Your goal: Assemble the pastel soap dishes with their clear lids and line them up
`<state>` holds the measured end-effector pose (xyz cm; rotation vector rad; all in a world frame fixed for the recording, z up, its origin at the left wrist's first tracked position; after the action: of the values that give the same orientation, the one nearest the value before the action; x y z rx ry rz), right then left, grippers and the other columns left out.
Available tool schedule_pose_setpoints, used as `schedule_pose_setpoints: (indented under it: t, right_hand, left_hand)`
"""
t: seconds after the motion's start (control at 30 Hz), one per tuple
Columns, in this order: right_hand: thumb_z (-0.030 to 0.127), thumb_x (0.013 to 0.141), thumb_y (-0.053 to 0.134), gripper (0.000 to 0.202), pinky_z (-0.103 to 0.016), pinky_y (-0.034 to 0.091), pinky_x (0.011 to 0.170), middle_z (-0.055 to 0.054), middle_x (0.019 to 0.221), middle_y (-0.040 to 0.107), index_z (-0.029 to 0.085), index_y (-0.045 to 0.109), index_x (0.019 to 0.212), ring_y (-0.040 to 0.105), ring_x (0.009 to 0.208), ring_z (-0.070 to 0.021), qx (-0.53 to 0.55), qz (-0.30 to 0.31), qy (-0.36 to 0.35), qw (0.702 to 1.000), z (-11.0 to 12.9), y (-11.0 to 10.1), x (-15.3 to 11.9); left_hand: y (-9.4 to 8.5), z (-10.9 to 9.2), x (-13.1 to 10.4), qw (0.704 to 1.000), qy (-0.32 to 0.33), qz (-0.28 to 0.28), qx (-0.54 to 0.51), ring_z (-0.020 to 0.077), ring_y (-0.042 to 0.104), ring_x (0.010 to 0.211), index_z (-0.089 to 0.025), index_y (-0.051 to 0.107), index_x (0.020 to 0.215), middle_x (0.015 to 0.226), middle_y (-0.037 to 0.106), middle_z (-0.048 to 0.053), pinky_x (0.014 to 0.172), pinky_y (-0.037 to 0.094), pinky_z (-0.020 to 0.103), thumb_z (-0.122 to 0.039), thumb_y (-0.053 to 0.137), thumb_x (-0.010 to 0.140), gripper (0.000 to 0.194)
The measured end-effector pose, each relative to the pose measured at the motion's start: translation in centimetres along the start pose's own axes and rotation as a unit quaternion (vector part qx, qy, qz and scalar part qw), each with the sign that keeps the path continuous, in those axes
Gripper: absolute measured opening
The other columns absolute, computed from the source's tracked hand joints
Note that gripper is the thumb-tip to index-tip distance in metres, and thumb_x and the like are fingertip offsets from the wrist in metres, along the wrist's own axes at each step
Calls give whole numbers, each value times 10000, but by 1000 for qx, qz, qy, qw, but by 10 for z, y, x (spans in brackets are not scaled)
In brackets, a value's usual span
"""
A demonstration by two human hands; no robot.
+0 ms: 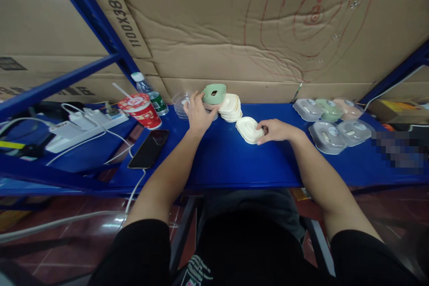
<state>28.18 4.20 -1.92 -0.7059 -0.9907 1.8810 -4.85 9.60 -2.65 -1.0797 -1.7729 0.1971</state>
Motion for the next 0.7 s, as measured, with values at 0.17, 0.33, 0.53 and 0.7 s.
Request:
schedule_pose_setpoints:
  t: [0.17,0.33,0.53,0.7]
  right_hand:
    - [557,610,922,459,-288,420,621,49,689,654,248,733,893,587,617,-160,40,37,-27,998,-1,0,-1]
    - [587,679,859,428,-282,358,621,59,652,571,211,747,849,502,613,-132,104,51,-27,993,2,-8,-4]
    - [602,794,804,406,-306,385,656,30,697,572,208,721,852,501,641,-150,118,-124,-74,982,13,-25,-12]
    - [394,901,749,192,-351,458,768,-46,872,661,209,736,950,611,798,-216,-2,-255,-135,958,38,-27,8]
  left_hand:
    - [-1,-2,0,1000,-6,0,-3,398,423,1545,-211,546,1400,1600,506,221,1295,209,625,-446,795,810,682]
    - [-3,-3,-1,1000,-22,-7,0,385,422,1546,-235,562,1302,1590,515,203,1295,221,613,-431,793,799,588]
    - [-2,-1,-1,999,-11,-35,-3,387,455,1520,-235,555,1245,1552,540,216,1272,261,635,-444,804,792,558]
    - [-1,-1,0,999,-8,-45,-10,398,461,1513,-226,552,1225,1546,542,232,1236,323,638,-437,799,793,541]
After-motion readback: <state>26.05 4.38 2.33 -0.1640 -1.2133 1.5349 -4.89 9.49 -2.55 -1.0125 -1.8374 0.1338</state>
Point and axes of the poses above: each hand's wrist, its own x-axis towards the middle knuckle, its own y-axis out of the palm, z = x × y, the point moved 2 cm from there along x, towards the middle knuckle
